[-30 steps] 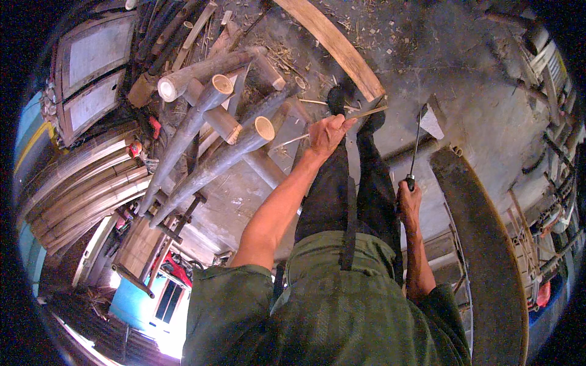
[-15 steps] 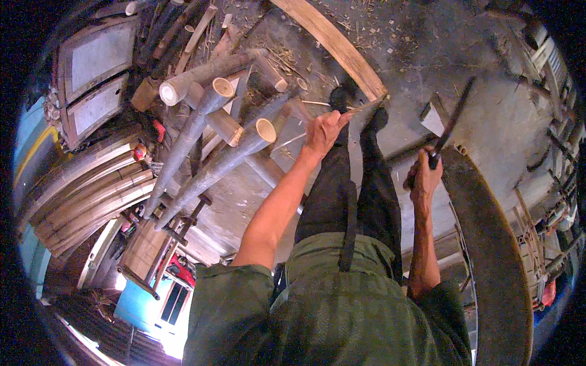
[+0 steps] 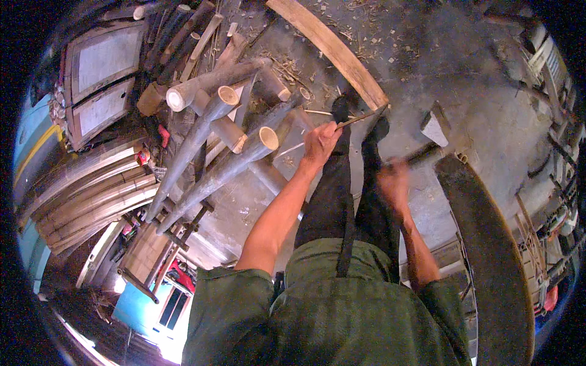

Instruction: The person uses a knife to carve and shape thin wooden sticks in a cluttered workshop. They repeatedly cut, smooth, and test the fit of the sticks into a wooden frame structure.

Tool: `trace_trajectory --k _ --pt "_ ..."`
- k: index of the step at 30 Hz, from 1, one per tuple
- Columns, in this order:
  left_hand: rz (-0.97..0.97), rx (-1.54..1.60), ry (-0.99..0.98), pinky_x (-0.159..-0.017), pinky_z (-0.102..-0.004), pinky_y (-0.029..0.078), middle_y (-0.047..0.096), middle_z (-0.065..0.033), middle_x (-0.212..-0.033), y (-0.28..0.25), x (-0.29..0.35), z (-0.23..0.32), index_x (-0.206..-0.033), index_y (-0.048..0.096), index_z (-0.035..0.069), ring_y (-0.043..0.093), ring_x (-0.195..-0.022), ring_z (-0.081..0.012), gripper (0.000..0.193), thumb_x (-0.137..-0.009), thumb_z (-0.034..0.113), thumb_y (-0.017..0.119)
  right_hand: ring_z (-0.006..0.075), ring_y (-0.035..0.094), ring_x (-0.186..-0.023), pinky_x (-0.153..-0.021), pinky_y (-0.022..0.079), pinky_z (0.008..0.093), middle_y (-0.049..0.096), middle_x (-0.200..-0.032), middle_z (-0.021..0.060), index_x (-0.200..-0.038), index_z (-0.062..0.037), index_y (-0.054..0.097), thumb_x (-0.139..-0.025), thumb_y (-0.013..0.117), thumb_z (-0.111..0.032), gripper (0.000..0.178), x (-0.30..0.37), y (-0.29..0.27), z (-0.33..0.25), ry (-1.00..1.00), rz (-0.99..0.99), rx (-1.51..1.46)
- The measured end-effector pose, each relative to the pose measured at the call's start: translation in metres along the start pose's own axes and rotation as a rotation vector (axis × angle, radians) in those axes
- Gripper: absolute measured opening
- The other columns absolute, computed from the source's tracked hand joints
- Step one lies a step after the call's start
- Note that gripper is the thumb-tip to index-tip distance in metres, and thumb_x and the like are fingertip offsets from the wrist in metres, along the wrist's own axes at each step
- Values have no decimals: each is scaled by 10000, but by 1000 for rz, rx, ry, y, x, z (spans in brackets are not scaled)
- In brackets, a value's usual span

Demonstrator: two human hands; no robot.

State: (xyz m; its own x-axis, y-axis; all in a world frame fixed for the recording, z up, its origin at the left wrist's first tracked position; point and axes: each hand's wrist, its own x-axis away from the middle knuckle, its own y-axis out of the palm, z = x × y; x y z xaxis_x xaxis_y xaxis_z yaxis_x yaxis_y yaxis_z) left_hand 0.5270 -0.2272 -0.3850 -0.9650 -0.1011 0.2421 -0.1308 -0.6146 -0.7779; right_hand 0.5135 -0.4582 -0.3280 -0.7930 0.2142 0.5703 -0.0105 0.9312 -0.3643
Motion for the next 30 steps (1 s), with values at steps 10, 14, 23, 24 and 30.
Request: trace_trajectory --k 10,14,23,24,30 --pt "44 48 -17 -545 -434 468 634 -136 -746 -7 5 2 -787 558 65 624 -693 -350 149 -796 161 672 191 530 -526 -505 435 339 580 -664 69 -827 -30 543 -786 605 -172 160 -65 -48 -26 108 345 -310" --pt "25 5 -5 -551 -448 467 635 -137 -759 6 11 -16 -778 555 67 623 -701 -354 163 -797 185 667 218 570 -657 -626 465 357 595 -742 62 -918 -6 550 -769 628 -173 237 -22 -45 25 -241 -51 301" --pt "-35 15 -75 -570 -444 479 645 -142 -772 1 8 -8 -812 583 66 633 -729 -359 145 -799 193 653 184 560 -686 -589 469 340 575 -710 66 -799 -18 540 -823 570 -203 188 -25 -21 9 -66 364 131" --pt "-53 -4 -73 -572 -442 480 646 -142 -775 2 11 -7 -814 583 64 632 -729 -359 145 -800 192 651 178 550 -679 -584 464 336 573 -713 59 -817 -24 545 -814 574 -189 167 -19 -29 17 -121 230 226" --pt "-30 6 -103 -580 -447 476 646 -140 -780 5 7 -12 -818 579 56 629 -731 -361 157 -800 197 647 114 444 -450 -418 373 285 475 -573 3 -716 -77 506 -837 544 -193 172 -80 -77 -34 85 202 -162"
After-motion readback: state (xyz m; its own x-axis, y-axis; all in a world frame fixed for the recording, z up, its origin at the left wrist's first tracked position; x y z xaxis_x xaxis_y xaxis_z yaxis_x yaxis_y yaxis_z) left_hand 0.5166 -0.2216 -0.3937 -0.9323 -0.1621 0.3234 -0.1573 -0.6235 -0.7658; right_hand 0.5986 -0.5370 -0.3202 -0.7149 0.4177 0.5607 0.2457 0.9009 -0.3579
